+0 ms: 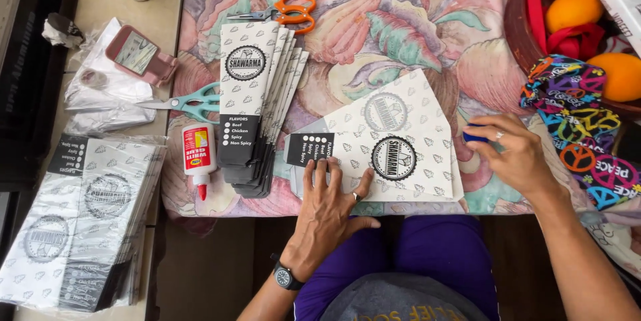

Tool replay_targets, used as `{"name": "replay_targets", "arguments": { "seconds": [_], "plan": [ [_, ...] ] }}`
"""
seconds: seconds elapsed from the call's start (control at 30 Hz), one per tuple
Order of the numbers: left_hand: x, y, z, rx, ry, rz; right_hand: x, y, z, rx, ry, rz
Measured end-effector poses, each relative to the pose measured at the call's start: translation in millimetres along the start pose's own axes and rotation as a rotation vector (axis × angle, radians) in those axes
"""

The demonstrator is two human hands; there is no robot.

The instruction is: Marking and folding paper food wrappers at a workspace

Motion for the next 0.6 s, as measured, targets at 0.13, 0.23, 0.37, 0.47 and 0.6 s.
{"name": "replay_targets", "arguments": {
  "seconds": [0.13, 0.23, 0.37, 0.47, 0.6],
  "plan": [
    [3.2, -2.3, -2.2, -0.017, 0.018, 0.031, -26.8, 5.3, 0.8, -0.008, 0.038, 0.098],
    [8.7, -4.3, -0.3, 0.115, -0.027, 0.123, -30.5, 5.1, -1.0, -0.016, 0.155, 0.116],
    [12.0, -0.5, 15.5, 0.263, -0.152, 0.330, -32.3, 2.4, -4.6, -0.009, 0.161, 0.125],
    [15.5, 1.8, 16.6, 0.365, -0.220, 0.438, -31.1, -3.0, -5.2, -0.029, 0.178, 0.095],
    [20.9, 10.6, -4.8, 0.435, -0.178, 0.530, -34.1, -3.6, -3.4, -0.083, 0.195, 0.082]
  ]
}}
Point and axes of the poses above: each hand's wrist, its own x-axis towards the middle knuckle, its own z-axis out of the palm, y = z × x, the point moved 9 cm from there along x, towards the middle knuckle, and after that the axes turned 2 degrees about -x, right-handed, at the moved point
